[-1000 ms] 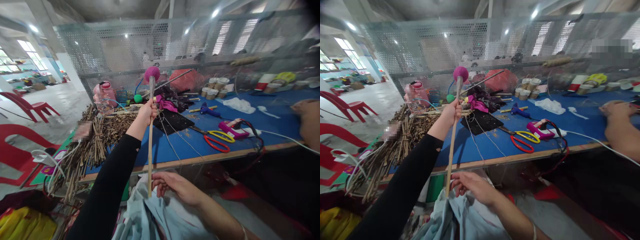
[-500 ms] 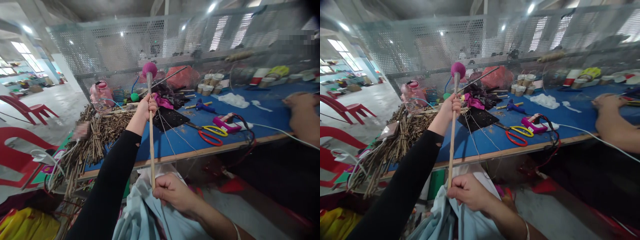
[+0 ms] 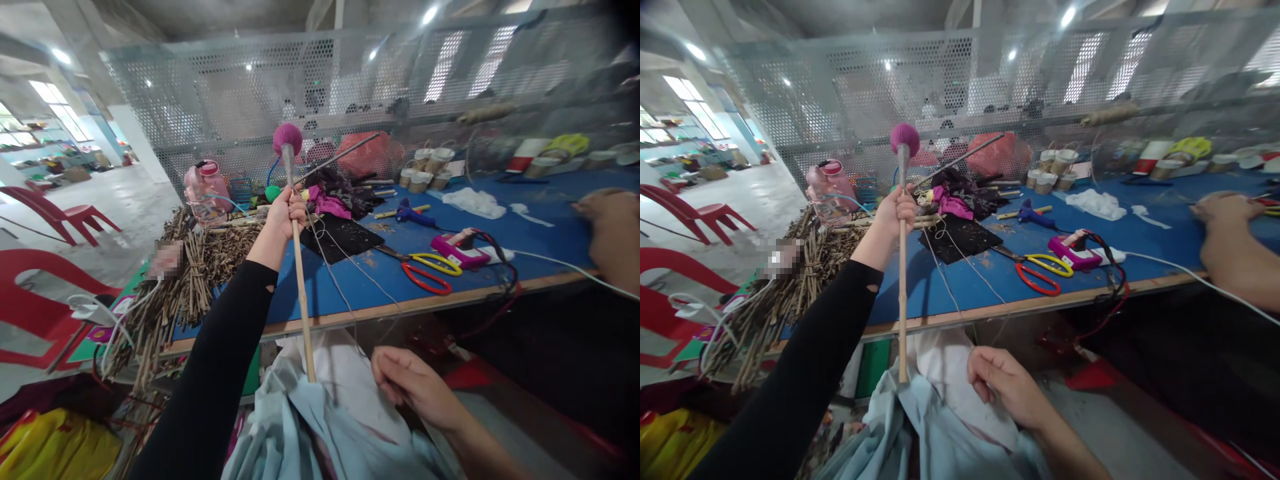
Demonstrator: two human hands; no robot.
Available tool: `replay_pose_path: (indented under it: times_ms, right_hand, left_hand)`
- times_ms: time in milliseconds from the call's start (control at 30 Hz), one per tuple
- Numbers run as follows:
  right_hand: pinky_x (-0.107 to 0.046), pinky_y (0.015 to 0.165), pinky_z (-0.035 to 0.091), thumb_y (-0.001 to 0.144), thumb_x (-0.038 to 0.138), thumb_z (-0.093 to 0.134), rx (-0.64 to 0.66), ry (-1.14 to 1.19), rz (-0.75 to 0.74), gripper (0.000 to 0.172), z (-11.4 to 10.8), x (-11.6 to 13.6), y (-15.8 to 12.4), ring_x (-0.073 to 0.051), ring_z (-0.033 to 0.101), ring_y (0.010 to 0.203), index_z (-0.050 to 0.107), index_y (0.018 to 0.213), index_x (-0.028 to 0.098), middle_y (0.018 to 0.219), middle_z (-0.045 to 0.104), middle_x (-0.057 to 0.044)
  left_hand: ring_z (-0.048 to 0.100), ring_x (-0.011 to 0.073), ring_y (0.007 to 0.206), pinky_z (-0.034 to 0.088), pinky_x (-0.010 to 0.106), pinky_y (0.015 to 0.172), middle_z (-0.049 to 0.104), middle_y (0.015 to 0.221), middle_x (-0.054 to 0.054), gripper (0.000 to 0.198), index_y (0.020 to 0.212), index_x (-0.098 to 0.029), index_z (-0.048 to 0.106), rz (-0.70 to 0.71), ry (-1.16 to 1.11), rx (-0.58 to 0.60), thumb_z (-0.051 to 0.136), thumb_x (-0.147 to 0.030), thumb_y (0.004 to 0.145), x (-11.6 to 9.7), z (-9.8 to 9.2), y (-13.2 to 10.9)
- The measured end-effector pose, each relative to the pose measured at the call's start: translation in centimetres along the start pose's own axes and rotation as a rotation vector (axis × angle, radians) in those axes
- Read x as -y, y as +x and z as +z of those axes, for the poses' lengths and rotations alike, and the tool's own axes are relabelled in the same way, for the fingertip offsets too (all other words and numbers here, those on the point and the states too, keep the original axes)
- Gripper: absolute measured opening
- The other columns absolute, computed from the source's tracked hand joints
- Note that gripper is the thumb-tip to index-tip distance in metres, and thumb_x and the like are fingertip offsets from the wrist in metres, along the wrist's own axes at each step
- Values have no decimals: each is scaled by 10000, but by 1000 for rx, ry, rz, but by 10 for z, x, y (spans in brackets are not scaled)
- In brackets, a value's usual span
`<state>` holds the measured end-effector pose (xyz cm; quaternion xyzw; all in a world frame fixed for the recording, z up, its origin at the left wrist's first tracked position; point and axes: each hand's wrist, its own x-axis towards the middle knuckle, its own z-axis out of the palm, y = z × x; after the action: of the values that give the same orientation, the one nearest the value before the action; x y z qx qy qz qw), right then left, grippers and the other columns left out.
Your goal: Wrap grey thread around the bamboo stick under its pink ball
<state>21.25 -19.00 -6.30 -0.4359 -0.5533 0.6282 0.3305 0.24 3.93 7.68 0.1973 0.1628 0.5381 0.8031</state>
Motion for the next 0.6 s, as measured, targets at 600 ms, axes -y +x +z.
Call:
replay_pose_path:
  times_ms: [600]
  right_hand:
    - [-216,524,293,862,346,470,120,-652,-367,346,50,40,8,-84,438,513,586,601,151,535,517,7]
  left_hand:
    - [250,-5,300,157,101,297,305,446,-80,342,758,-135,555,30,-21,35,329,-329,928,13,4,-1]
